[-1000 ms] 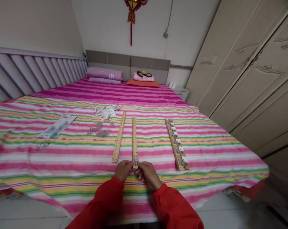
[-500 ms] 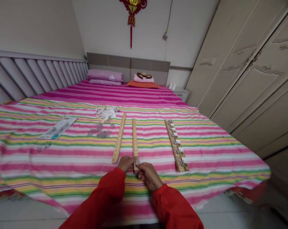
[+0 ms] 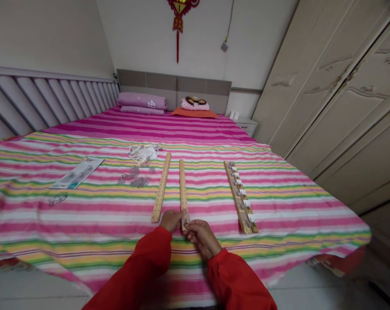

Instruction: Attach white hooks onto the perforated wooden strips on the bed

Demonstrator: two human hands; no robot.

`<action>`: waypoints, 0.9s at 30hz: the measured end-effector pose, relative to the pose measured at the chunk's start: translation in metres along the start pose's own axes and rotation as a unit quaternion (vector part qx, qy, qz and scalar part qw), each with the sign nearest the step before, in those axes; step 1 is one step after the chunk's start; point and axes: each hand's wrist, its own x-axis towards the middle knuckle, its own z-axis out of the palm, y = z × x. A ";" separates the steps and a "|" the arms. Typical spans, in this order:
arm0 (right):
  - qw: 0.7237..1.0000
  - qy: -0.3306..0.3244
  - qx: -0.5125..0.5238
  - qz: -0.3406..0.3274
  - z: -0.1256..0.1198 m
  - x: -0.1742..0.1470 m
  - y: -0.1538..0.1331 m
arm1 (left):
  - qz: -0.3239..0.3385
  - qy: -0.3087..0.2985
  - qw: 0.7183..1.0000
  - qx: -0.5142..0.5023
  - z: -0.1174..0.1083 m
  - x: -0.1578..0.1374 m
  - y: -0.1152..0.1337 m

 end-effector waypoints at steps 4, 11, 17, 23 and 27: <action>1.000 0.006 0.008 -0.013 0.003 0.003 -0.007 | 0.012 0.010 1.000 0.005 0.000 0.000 0.011; 0.999 0.022 -0.005 -0.038 0.006 0.011 0.004 | 0.056 0.021 0.986 0.154 -0.013 0.006 0.012; 0.998 0.002 -0.046 -0.043 -0.003 0.012 0.012 | 0.169 0.031 0.977 0.123 -0.064 0.017 0.036; 0.991 0.027 -0.056 -0.118 -0.012 0.009 0.019 | 0.287 0.257 0.866 0.318 -0.126 0.054 0.074; 0.993 0.011 -0.035 -0.114 -0.018 0.010 0.024 | 0.261 0.343 0.768 0.474 -0.137 0.073 0.080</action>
